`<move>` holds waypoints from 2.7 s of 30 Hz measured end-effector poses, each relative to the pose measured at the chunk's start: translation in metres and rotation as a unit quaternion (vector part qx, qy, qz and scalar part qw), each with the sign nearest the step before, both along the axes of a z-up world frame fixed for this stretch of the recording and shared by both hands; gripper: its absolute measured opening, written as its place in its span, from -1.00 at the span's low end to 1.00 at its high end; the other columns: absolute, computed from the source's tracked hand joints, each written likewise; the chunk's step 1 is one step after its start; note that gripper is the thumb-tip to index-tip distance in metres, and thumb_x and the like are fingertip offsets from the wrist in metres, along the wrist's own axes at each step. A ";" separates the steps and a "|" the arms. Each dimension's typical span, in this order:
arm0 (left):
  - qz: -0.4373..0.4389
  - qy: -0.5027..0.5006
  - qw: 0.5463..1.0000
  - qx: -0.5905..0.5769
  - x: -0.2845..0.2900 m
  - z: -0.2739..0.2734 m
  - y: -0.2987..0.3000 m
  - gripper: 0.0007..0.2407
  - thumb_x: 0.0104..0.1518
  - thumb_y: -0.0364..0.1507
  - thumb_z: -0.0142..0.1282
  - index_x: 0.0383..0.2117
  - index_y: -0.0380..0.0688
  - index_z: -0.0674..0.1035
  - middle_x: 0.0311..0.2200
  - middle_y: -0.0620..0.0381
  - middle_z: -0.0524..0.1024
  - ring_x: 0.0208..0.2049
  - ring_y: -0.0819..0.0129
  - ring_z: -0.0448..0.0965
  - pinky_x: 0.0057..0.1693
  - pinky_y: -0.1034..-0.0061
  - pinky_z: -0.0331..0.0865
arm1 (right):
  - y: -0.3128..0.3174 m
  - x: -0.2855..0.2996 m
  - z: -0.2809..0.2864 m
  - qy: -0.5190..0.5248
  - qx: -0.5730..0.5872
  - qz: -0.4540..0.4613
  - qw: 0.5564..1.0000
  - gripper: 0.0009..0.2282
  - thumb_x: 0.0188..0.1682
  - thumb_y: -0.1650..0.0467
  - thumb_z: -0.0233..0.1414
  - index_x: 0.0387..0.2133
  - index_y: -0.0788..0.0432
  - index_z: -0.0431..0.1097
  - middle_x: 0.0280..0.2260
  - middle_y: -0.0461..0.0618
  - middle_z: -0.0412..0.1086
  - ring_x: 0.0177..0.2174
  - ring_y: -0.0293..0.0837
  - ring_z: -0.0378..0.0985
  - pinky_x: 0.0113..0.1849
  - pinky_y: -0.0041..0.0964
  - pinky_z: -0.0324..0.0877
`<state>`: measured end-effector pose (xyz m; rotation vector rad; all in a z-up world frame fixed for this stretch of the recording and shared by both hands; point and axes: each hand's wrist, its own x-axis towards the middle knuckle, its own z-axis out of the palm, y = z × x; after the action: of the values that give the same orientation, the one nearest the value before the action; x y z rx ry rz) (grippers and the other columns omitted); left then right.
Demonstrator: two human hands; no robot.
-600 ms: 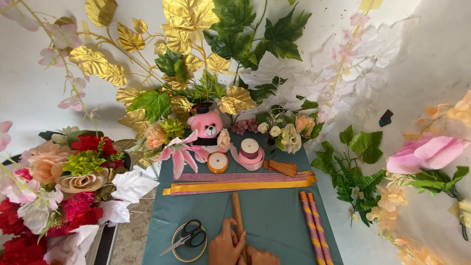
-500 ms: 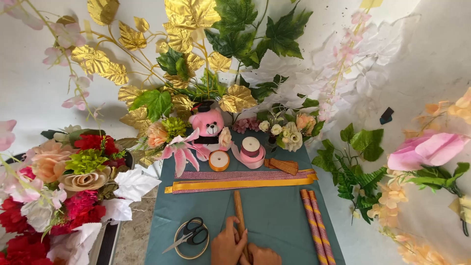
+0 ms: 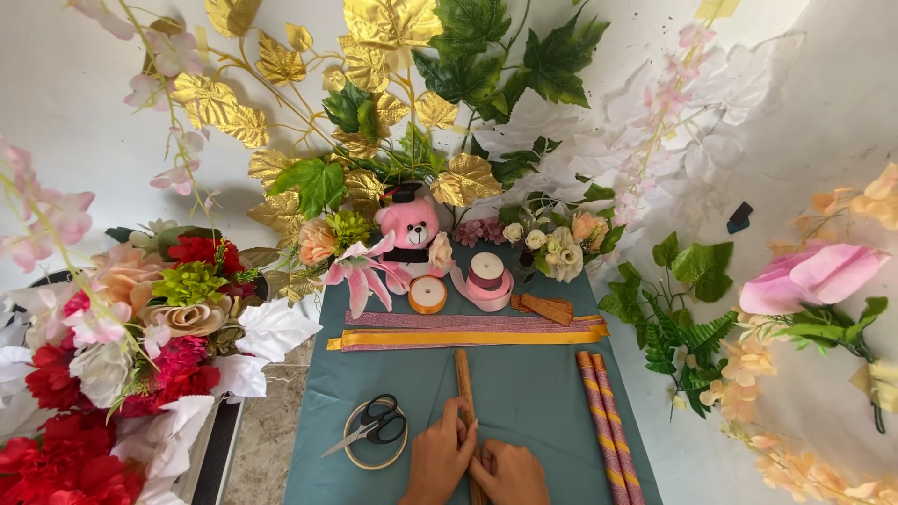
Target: The person is preparing floral sticks by cutting tape and wrapping it around wooden poles.
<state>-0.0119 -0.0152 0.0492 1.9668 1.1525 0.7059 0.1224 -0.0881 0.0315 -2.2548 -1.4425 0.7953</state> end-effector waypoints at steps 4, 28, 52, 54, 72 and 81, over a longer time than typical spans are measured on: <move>0.000 0.002 1.000 0.006 0.001 -0.005 0.000 -0.78 0.18 -0.39 0.14 -0.10 -0.07 0.43 -0.63 0.11 0.55 -0.59 0.15 0.63 -0.43 0.27 0.44 | 0.001 0.006 -0.013 0.022 0.002 -0.025 0.999 -0.72 -0.12 0.22 0.16 -0.65 0.18 0.45 -0.68 0.02 0.48 -0.58 -0.05 0.60 -0.46 -0.15 0.42; 0.285 0.129 0.928 0.204 -0.172 -0.106 0.031 -0.13 -0.34 0.05 0.40 0.11 -0.32 0.41 -0.06 -0.21 0.38 0.04 -0.17 0.48 0.10 0.00 0.41 | 0.079 -0.088 0.034 -0.071 0.345 0.283 0.892 -0.67 -0.22 0.55 0.17 -0.12 0.20 0.43 -0.11 0.07 0.41 -0.17 0.07 0.45 -0.16 -0.08 0.39; 0.200 0.122 0.954 0.188 -0.118 0.018 0.005 -0.08 -0.46 -0.23 0.57 0.18 -0.21 0.30 0.08 -0.04 0.39 0.11 -0.06 0.28 0.27 0.01 0.06 | 0.090 -0.067 0.076 -0.068 0.285 0.301 0.907 -0.80 -0.19 0.53 0.16 -0.29 0.18 0.38 -0.35 0.06 0.48 -0.29 0.12 0.50 -0.22 0.01 0.36; 0.229 0.072 0.954 0.180 -0.120 0.024 0.006 -0.08 -0.46 -0.27 0.56 0.16 -0.29 0.26 0.05 -0.09 0.38 0.10 -0.05 0.30 0.23 0.06 0.13 | 0.086 -0.054 0.083 -0.031 0.315 0.261 0.912 -0.80 -0.22 0.52 0.19 -0.33 0.20 0.38 -0.39 0.08 0.48 -0.32 0.14 0.51 -0.25 -0.01 0.35; -0.028 -0.229 0.965 0.122 -0.028 0.096 0.034 -0.14 -0.18 -0.39 0.46 0.32 -0.20 0.14 0.20 -0.08 0.25 0.22 0.11 0.37 0.30 0.22 0.34 | 0.042 0.002 0.049 0.543 0.320 0.027 0.776 -0.86 0.05 0.50 0.14 -0.22 0.42 0.49 -0.32 0.05 0.55 -0.25 -0.16 0.60 -0.18 -0.27 0.47; -0.303 -0.153 0.940 0.045 -0.034 0.208 0.066 -0.12 -0.15 -0.51 0.22 0.46 -0.10 0.07 0.39 -0.12 0.06 0.44 -0.03 0.16 0.42 0.17 0.13 | 0.038 0.018 0.137 0.439 0.390 0.117 0.801 -0.90 -0.01 0.56 0.16 -0.27 0.38 0.46 -0.34 0.05 0.52 -0.28 -0.14 0.63 -0.16 -0.20 0.52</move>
<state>-0.0455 0.0506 0.2574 2.0414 0.2975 0.6978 0.1407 -0.0501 0.1688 -0.8817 -1.2164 0.9035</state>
